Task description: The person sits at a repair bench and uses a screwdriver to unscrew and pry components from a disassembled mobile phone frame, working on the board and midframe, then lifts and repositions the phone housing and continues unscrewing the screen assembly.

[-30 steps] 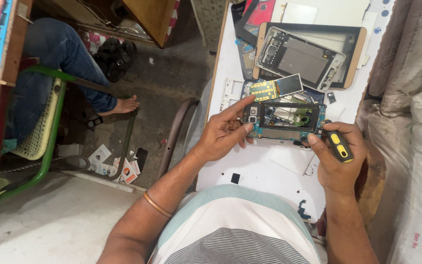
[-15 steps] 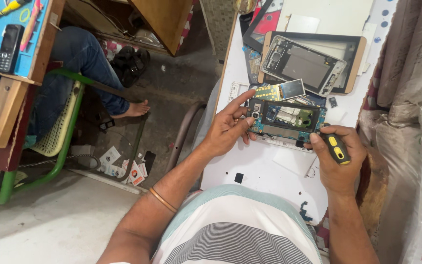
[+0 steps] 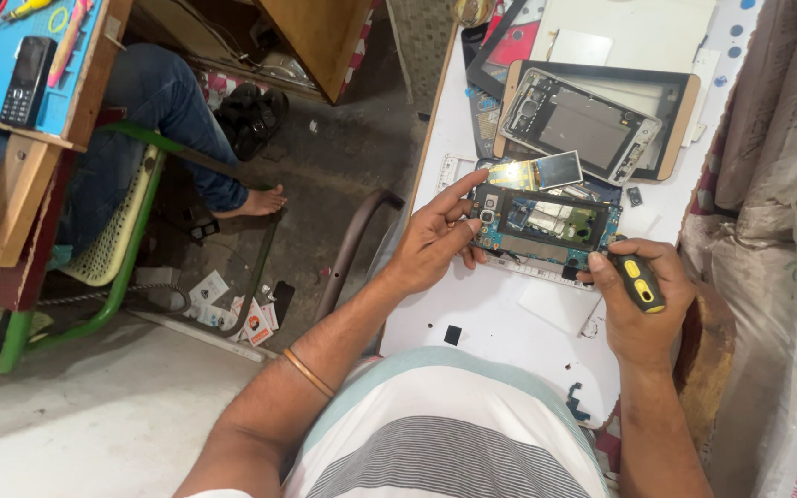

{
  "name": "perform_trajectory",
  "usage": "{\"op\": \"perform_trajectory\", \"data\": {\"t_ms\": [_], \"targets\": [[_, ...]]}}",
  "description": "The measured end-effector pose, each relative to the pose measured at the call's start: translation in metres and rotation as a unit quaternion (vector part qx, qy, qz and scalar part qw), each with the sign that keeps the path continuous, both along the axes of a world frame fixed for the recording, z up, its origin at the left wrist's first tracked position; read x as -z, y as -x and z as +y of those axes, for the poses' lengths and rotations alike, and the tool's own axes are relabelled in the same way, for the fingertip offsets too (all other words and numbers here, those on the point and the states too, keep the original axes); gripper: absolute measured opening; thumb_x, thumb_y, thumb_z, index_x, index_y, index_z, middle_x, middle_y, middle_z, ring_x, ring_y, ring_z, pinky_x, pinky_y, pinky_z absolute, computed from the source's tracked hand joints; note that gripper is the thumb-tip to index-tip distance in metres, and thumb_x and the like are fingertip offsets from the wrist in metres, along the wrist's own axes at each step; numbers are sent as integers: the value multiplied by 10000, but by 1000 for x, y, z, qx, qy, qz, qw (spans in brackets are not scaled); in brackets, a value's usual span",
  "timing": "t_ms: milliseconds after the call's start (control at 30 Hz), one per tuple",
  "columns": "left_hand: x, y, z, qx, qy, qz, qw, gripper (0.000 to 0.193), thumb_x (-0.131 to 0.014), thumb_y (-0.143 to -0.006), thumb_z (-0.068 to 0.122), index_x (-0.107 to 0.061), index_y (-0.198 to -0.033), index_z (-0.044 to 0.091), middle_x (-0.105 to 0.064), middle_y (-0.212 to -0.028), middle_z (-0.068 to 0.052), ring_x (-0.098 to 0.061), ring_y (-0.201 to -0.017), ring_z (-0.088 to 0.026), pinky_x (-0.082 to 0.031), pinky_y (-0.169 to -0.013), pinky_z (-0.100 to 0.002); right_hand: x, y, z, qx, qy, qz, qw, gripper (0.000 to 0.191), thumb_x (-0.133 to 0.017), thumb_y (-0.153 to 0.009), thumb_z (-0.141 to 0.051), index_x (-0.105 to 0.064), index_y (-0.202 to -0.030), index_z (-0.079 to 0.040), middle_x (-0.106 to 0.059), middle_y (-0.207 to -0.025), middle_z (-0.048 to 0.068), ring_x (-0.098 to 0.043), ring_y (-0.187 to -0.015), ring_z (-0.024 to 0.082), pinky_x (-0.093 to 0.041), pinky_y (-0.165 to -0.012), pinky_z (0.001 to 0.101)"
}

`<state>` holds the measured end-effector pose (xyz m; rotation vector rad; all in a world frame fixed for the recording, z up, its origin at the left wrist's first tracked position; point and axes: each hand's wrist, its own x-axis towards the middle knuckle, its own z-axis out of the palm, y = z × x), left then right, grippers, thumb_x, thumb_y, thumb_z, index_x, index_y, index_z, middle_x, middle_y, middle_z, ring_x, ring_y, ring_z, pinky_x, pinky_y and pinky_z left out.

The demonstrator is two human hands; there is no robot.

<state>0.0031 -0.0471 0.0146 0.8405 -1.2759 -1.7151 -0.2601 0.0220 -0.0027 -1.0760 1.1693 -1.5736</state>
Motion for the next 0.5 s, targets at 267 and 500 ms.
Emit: {"op": "perform_trajectory", "data": {"t_ms": [267,500], "targets": [[-7,1,0,11,10,-10,1000,706,-524,-990,-30,-248,-1631,75,-647,-1317,-140,-682,-800,-112,-605,-680,-259,-5,0,0,-3,13,4,1000,189,-739,-989,1,-604,-1119,22,-660,-1054,102,-700,-876,137,-649,-806,312],[-16,4,2,4,-7,-27,1000,884,-708,-910,-67,-260,-1647,124,-686,-1190,-175,-693,-903,-116,-655,-774,-298,-4,-1,2,-1,15,19,1000,201,-748,-984,3,-599,-1117,26,-657,-1063,105,-701,-877,143,-644,-799,305]]}}
